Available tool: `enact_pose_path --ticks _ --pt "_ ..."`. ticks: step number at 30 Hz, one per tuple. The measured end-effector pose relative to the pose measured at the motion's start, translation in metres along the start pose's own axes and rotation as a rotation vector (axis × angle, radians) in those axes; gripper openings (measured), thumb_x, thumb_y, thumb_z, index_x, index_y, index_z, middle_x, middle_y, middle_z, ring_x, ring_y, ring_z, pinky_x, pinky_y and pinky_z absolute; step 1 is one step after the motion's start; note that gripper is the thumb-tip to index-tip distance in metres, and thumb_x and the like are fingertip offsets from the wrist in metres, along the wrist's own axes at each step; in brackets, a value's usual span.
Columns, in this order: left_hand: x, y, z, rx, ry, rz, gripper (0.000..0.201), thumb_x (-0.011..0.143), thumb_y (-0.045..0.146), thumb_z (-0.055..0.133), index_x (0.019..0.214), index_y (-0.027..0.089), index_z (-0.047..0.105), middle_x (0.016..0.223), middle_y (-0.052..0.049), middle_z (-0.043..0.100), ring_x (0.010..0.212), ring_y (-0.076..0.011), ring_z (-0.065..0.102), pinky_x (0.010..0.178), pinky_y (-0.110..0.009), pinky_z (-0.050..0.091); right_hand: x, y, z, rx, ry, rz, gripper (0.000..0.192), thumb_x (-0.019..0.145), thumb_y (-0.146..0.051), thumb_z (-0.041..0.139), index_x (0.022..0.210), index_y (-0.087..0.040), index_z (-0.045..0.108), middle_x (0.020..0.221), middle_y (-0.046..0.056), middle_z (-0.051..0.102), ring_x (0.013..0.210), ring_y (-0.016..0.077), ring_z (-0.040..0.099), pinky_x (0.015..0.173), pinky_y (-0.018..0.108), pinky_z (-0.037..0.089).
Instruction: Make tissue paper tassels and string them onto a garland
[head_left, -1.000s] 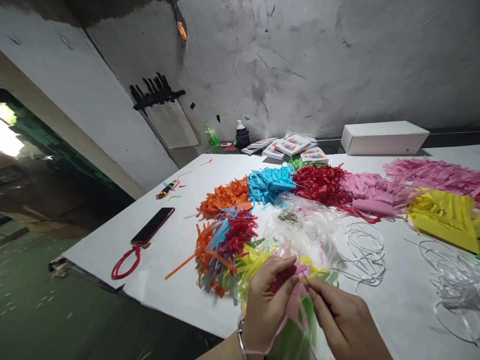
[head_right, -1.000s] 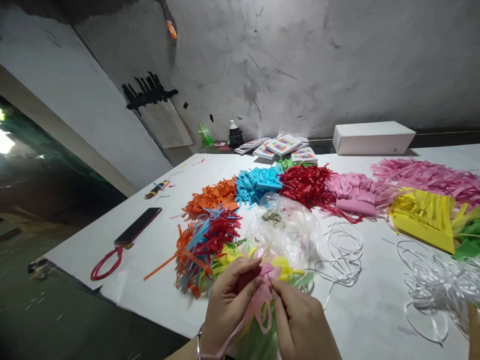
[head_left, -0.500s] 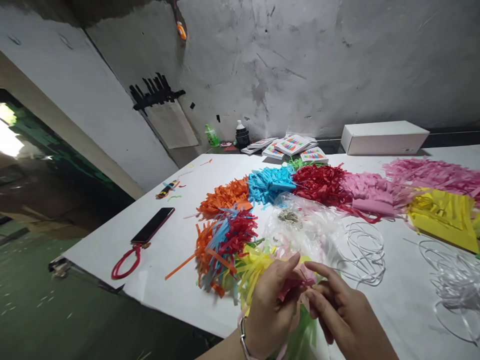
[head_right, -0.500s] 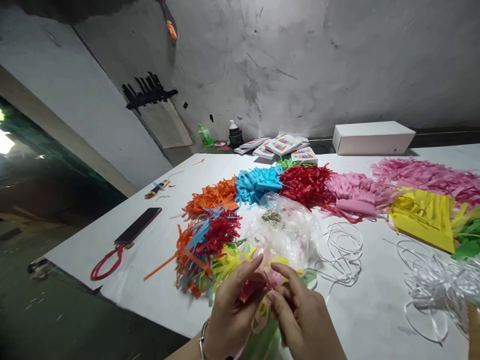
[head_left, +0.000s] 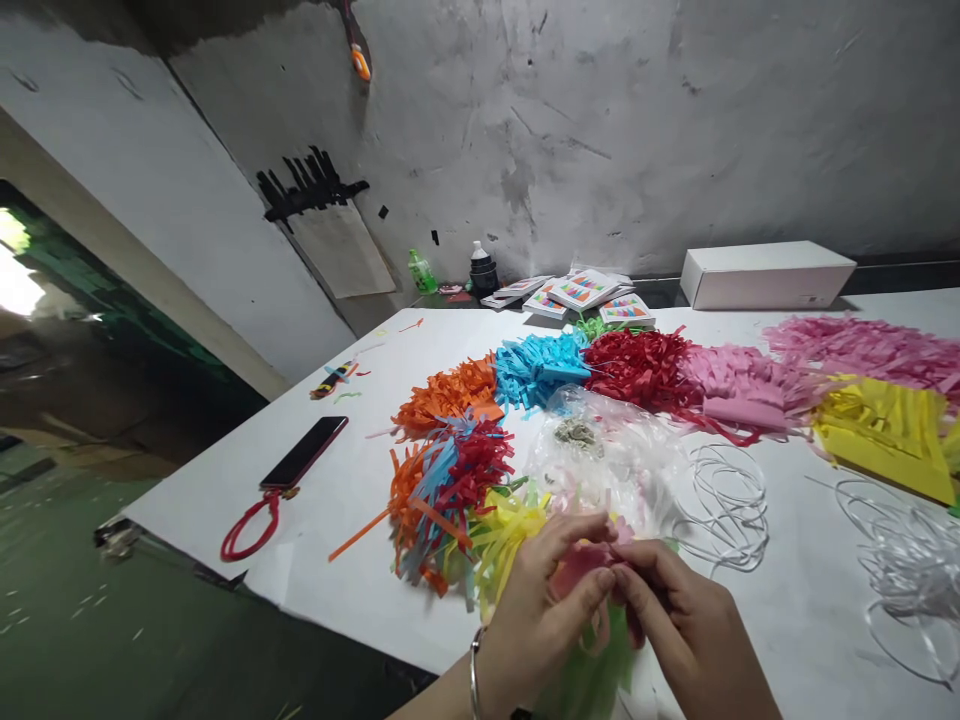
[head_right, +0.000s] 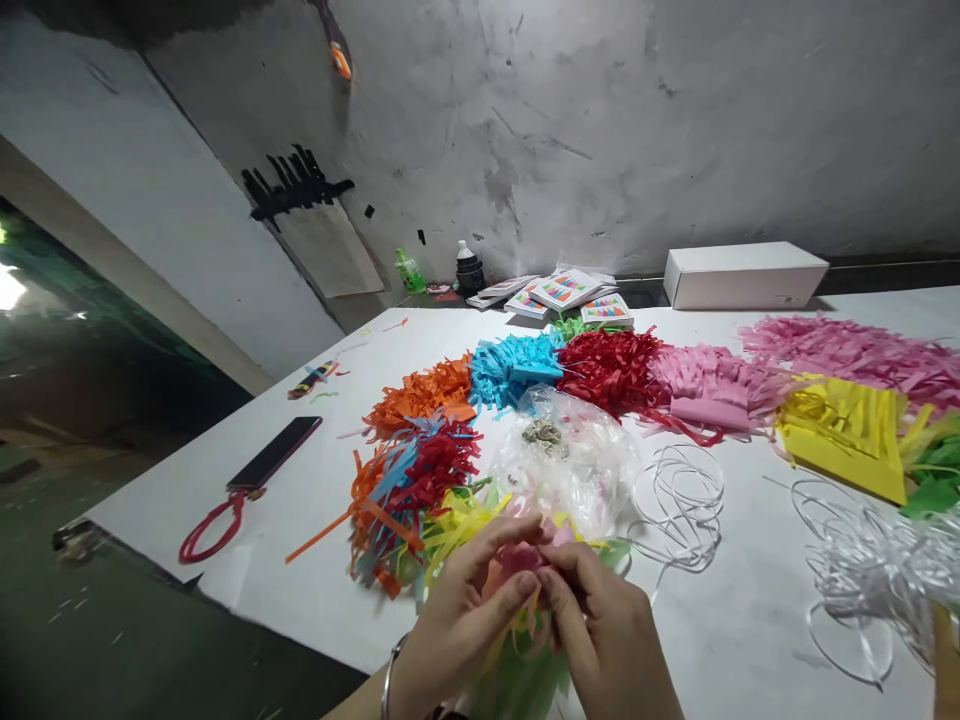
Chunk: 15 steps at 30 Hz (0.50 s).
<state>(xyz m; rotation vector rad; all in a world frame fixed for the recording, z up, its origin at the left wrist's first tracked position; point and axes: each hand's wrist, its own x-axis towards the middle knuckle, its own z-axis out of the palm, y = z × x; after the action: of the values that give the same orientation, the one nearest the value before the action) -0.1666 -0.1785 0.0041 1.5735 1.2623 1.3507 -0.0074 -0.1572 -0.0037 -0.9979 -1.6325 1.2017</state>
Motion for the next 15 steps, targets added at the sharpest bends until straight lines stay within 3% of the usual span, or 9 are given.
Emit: enact_pose_path --ticks 2,4,9,12,15 --pt "0.005 0.004 0.0 -0.041 0.003 -0.001 0.012 0.09 0.029 0.068 0.095 0.021 0.075 0.1 -0.008 0.071 0.1 -0.0239 0.065 0.092 -0.035 0.049 0.0 0.002 0.0 -0.068 -0.034 -0.062 0.027 0.098 -0.044 0.051 0.087 -0.023 0.064 0.066 -0.002 0.064 0.054 0.0119 0.059 0.051 0.019 0.047" --pt "0.008 0.005 0.001 -0.054 0.043 0.007 0.017 0.091 0.03 0.066 0.081 0.019 0.073 0.088 -0.007 0.068 0.09 -0.0216 0.064 0.085 -0.032 0.049 0.0 0.003 0.0 -0.122 -0.051 -0.114 0.026 0.1 -0.041 0.048 0.089 -0.023 0.065 0.071 -0.001 0.066 0.058 0.0123 0.061 0.049 0.018 0.045" --pt "0.016 0.001 -0.002 -0.288 0.295 -0.127 0.024 0.092 0.039 0.066 0.08 0.018 0.067 0.082 -0.003 0.065 0.082 -0.0167 0.061 0.079 -0.026 0.047 0.003 0.009 -0.015 -0.334 -0.004 -0.238 0.022 0.1 -0.036 0.048 0.093 -0.024 0.066 0.081 0.0 0.069 0.065 0.0123 0.064 0.054 0.018 0.049" --pt "0.024 -0.001 -0.016 -0.568 0.391 -0.235 0.029 0.083 0.042 0.076 0.077 0.017 0.064 0.077 -0.001 0.064 0.076 -0.013 0.06 0.075 -0.022 0.049 0.004 0.024 -0.043 -0.477 -0.006 -0.273 0.019 0.098 -0.034 0.05 0.096 -0.026 0.067 0.083 0.0 0.072 0.067 0.0134 0.068 0.06 0.02 0.053" --pt "0.032 -0.004 -0.035 -0.801 0.439 -0.315 0.035 0.072 0.036 0.087 0.076 0.015 0.059 0.071 0.002 0.061 0.06 -0.007 0.054 0.058 -0.016 0.047 0.005 0.047 -0.089 -0.576 -0.008 -0.274 0.014 0.093 -0.037 0.058 0.092 -0.028 0.069 0.079 -0.002 0.073 0.064 0.0144 0.07 0.058 0.02 0.054"
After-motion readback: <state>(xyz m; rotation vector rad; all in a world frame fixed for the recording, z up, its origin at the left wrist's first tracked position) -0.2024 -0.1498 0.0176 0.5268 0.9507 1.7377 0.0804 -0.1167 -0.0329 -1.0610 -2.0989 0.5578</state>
